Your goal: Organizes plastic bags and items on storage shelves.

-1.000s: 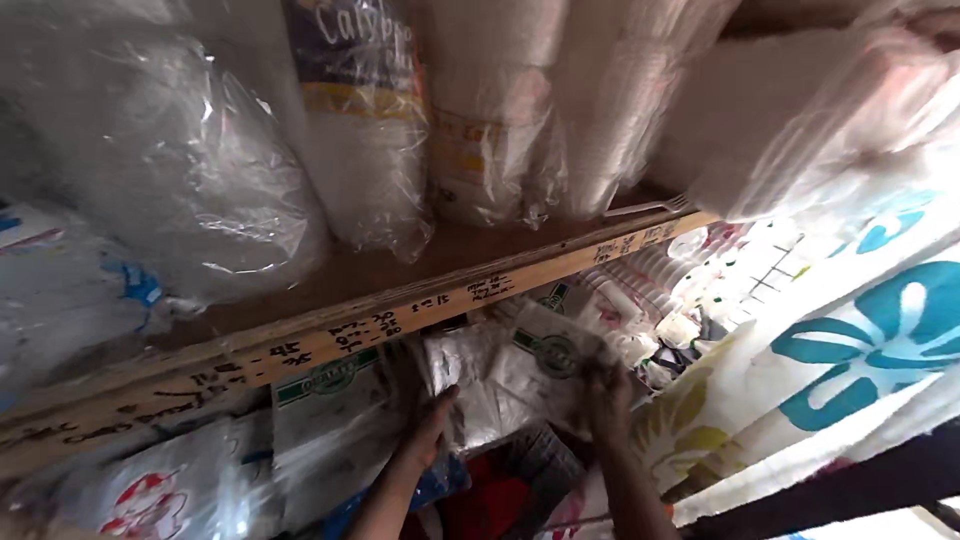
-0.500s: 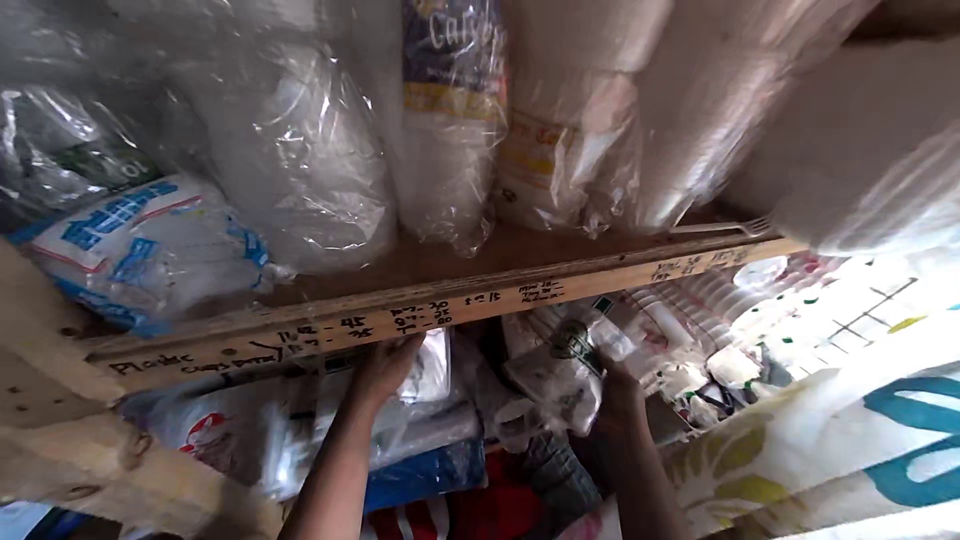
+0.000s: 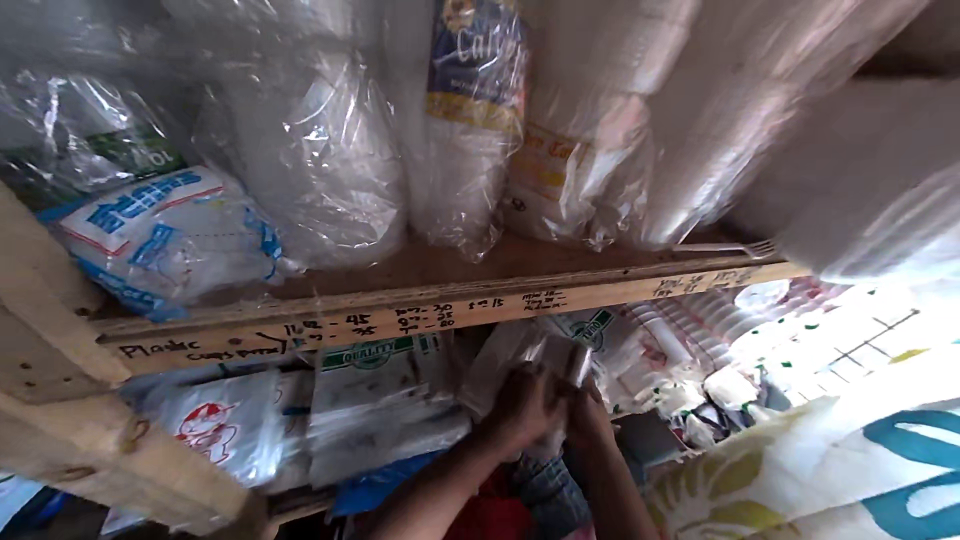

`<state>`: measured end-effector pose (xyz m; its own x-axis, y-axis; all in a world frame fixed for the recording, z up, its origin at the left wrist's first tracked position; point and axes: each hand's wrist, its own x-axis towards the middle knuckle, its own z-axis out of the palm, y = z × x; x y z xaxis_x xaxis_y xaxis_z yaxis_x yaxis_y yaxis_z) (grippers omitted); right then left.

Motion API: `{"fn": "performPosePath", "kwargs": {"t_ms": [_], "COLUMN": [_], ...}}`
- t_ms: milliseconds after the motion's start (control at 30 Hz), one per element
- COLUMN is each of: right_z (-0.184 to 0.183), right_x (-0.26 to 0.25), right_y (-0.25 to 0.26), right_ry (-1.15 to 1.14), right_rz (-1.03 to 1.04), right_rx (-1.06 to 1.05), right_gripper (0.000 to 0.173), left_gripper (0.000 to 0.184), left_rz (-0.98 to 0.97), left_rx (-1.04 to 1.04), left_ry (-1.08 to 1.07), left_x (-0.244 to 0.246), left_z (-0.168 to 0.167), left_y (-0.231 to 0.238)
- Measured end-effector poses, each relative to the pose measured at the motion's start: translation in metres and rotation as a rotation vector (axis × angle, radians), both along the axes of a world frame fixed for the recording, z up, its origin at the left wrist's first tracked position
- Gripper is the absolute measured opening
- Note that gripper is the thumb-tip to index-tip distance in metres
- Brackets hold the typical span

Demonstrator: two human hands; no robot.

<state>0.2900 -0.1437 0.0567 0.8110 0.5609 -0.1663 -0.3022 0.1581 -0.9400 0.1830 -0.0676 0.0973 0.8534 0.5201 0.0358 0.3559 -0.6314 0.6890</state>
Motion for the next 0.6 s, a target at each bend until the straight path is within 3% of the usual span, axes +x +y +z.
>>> {"fn": "performPosePath", "kwargs": {"t_ms": [133,233,333,400,500,600], "right_z": [0.012,0.026,0.032,0.033,0.047,0.042], "right_x": [-0.004,-0.009,-0.003,-0.001,-0.02,-0.041], "right_y": [-0.005,-0.009,-0.001,0.012,0.037,0.067], "right_ry": [-0.104,-0.161,-0.235,-0.253,-0.336,-0.408], "right_rz": [0.068,0.2,0.35,0.42,0.386,0.297], "right_rx": [0.018,0.112,0.206,0.185,-0.103,-0.149], "right_gripper": [0.056,0.045,0.028,0.024,0.032,0.039], "left_gripper": [0.054,0.058,0.046,0.035,0.039,0.053], "left_rz": [0.359,0.276,0.129,0.195,0.393,0.493], "left_rx": [-0.052,-0.494,-0.951,-1.106,-1.028,-0.863], "left_ry": [-0.331,-0.378,-0.396,-0.456,-0.585,-0.51], "left_x": [-0.041,-0.069,-0.091,-0.104,-0.122,-0.149], "left_z": [-0.002,-0.002,-0.011,-0.01,-0.004,-0.003], "left_y": [0.074,0.092,0.076,0.06,0.061,0.08]}}
